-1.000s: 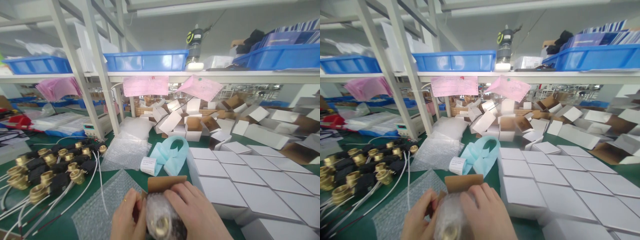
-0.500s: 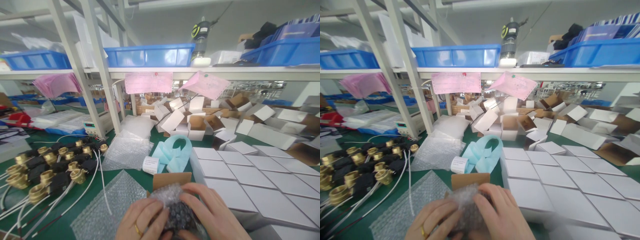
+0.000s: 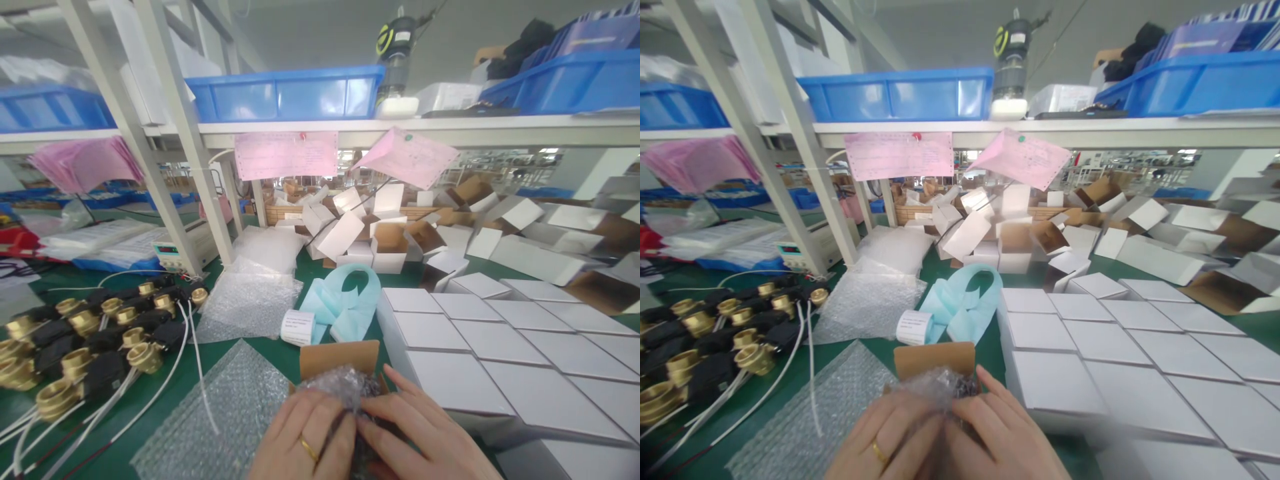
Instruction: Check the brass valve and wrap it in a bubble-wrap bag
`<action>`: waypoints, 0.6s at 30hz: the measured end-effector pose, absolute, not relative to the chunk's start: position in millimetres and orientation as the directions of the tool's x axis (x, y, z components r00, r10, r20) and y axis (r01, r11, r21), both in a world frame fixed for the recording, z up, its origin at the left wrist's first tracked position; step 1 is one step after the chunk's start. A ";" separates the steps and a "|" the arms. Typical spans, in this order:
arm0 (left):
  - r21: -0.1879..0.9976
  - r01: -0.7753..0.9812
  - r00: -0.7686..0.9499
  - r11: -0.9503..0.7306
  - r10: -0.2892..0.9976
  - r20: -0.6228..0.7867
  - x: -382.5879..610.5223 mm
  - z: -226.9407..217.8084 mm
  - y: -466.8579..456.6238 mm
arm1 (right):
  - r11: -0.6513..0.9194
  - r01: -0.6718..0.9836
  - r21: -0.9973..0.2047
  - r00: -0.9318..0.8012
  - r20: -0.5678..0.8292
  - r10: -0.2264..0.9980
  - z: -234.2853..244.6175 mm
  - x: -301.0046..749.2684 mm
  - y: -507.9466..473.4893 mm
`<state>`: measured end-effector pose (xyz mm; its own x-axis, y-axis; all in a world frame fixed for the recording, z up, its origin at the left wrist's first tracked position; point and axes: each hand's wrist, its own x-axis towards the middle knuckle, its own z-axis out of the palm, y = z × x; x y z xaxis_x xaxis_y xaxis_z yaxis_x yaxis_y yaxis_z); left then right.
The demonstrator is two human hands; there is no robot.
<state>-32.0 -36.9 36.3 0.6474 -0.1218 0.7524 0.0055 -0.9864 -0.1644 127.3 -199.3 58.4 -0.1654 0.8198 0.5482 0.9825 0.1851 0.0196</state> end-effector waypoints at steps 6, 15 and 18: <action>-0.213 -0.099 0.686 -0.972 -0.222 0.693 -10.9 53.0 -41.5 | 0.171 0.634 -0.754 0.376 0.494 0.784 13.3 133.0 -219.0; -0.178 -0.307 0.769 -0.935 -0.354 0.532 20.8 50.5 -36.2 | 0.142 0.142 -0.980 0.494 0.195 0.848 -11.7 119.9 -173.8; -0.183 -0.323 0.774 -0.928 -0.371 0.513 19.9 51.9 -35.1 | 0.162 0.212 -0.964 0.517 0.251 0.818 -18.0 121.5 -175.1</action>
<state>19.9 -35.1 51.9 0.7741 -0.3708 0.5131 -0.3234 -0.9284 -0.1829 121.5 -175.1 -18.0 0.5173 0.8180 0.2514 0.2116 0.1624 -0.9638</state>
